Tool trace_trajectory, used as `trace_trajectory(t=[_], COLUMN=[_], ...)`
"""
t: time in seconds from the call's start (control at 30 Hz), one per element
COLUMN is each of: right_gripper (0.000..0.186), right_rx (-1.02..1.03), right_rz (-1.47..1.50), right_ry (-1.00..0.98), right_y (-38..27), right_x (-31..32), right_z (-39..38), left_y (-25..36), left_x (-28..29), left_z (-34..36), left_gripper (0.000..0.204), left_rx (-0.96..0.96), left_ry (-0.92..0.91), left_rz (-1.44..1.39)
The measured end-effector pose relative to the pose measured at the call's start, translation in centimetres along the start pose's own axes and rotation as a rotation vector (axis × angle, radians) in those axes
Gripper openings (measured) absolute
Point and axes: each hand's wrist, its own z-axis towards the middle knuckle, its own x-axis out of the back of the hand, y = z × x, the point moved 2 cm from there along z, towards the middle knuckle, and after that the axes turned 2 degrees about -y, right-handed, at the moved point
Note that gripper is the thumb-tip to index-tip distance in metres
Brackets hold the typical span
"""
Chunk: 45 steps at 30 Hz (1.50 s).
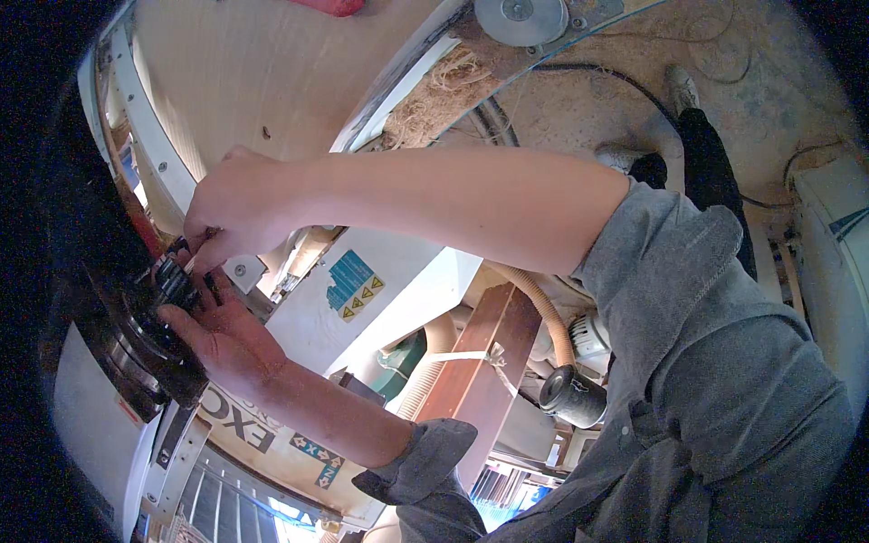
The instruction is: Adjusting components and spindle on a CNC woodworking machine and interacting with the computer console.
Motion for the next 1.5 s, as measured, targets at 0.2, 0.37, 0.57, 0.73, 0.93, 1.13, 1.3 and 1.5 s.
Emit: trace_trajectory(t=[0.2, 0.37, 0.57, 0.73, 0.93, 1.13, 1.3, 1.5], right_gripper=[0.023, 0.022, 0.022, 0.021, 0.021, 0.02, 0.017, 0.021], right_rx=[0.304, 0.272, 0.3, 0.354, 0.406, 0.391, 0.349, 0.261], right_rz=[-0.163, -0.202, -0.21, -0.325, -0.314, -0.403, -0.327, -0.276], right_ry=[0.255, 0.212, 0.225, 0.25, 0.34, 0.34, 0.326, 0.272], right_y=[0.2, 0.1, 0.0, -0.3, -0.1, -0.6, -1.0, -1.2], right_x=[-1.2, -1.1, -0.7, -0.7, -0.5, -0.9, -0.8, -1.4], right_z=[0.3, 0.3, 0.2, 0.0, -0.4, -0.7, -0.5, -0.3], left_y=[0.3, 0.2, 0.2, 0.3, 0.3, 0.1, 0.1, 0.1], left_x=[-0.6, 0.2, -0.2, -0.3, -0.4, -0.4, -0.2, -0.2], left_z=[-0.1, 0.2, 0.1, -0.1, 0.0, -0.2, 0.1, 0.0], left_gripper=[0.05, 0.053, 0.051, 0.05, 0.049, 0.049, 0.043, 0.051], left_rx=[-0.048, -0.003, -0.001, -0.009, -0.008, -0.013, -0.005, -0.014], left_ry=[0.003, -0.055, -0.025, 0.002, -0.025, 0.005, 0.007, -0.005], left_rz=[0.034, 0.029, 0.019, 0.057, 0.039, 0.031, -0.038, 0.017])
